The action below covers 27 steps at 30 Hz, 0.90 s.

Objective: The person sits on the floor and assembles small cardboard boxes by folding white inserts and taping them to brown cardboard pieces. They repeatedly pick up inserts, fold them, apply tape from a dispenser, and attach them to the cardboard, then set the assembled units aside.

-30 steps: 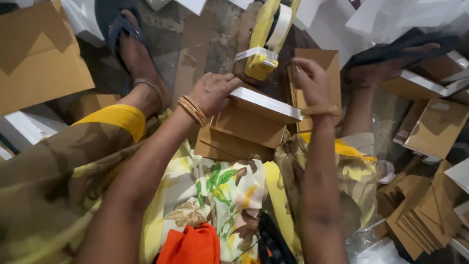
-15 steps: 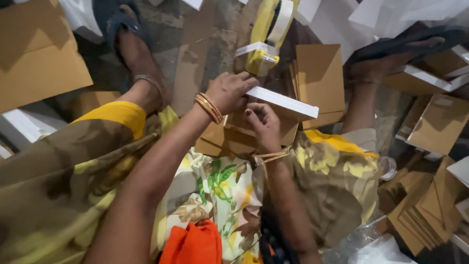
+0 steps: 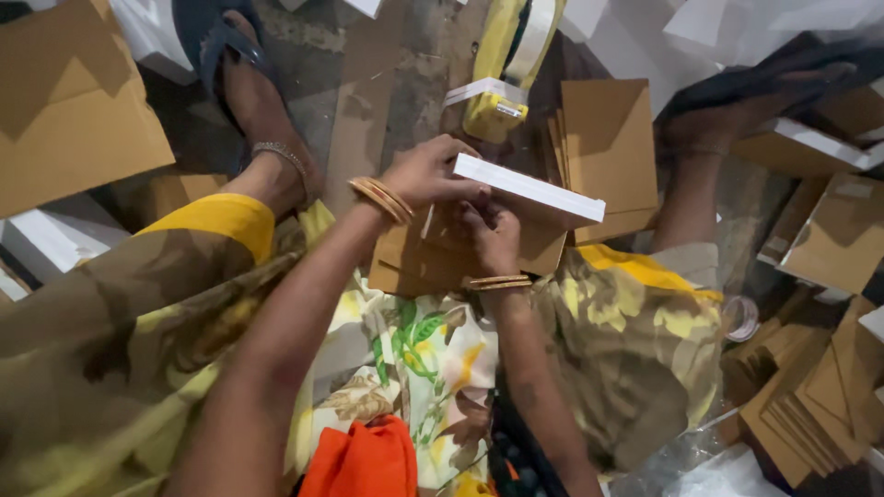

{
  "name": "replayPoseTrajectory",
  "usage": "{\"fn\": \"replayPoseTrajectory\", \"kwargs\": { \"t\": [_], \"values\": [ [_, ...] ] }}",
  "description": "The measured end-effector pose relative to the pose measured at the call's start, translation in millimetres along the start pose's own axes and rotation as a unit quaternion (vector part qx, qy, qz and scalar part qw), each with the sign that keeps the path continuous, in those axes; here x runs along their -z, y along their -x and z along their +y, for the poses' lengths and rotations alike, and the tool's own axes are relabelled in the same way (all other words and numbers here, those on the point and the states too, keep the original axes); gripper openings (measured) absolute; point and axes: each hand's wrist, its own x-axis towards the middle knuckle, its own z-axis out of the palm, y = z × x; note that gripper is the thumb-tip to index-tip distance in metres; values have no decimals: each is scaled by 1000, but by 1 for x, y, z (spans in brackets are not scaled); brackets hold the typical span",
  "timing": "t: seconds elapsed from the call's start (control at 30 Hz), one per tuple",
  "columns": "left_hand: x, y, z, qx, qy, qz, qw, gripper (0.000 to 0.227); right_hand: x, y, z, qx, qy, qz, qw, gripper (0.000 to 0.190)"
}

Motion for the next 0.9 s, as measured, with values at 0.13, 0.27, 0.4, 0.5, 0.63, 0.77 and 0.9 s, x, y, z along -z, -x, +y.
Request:
{"fn": "replayPoseTrajectory", "kwargs": {
  "t": [0.13, 0.27, 0.4, 0.5, 0.63, 0.77, 0.9],
  "values": [
    [-6, 7, 15, -20, -95, 69, 993, 46, 5, 1, -17, 4, 50, -78, 996, 19],
    [-4, 6, 21, -31, -174, 86, 981, 39, -7, 30, -89, 45, 293, -106, 949, 24],
    [-11, 9, 13, -68, -149, 103, 981, 45, -8, 36, -150, 111, 392, 49, 912, 17],
    [-15, 9, 5, -98, -103, 105, 984, 47, 1, 8, -160, 185, 318, 36, 929, 39],
    [-18, 5, -4, -115, -102, 122, 981, 48, 4, -63, -137, 91, 148, -58, 983, 64],
    [-12, 5, -1, -93, -100, 114, 984, 46, 8, -103, -116, 70, 130, -70, 987, 73],
    [-12, 12, 6, -84, -170, 126, 974, 44, 10, -98, -122, 123, 377, -11, 918, 80]
  ]
}}
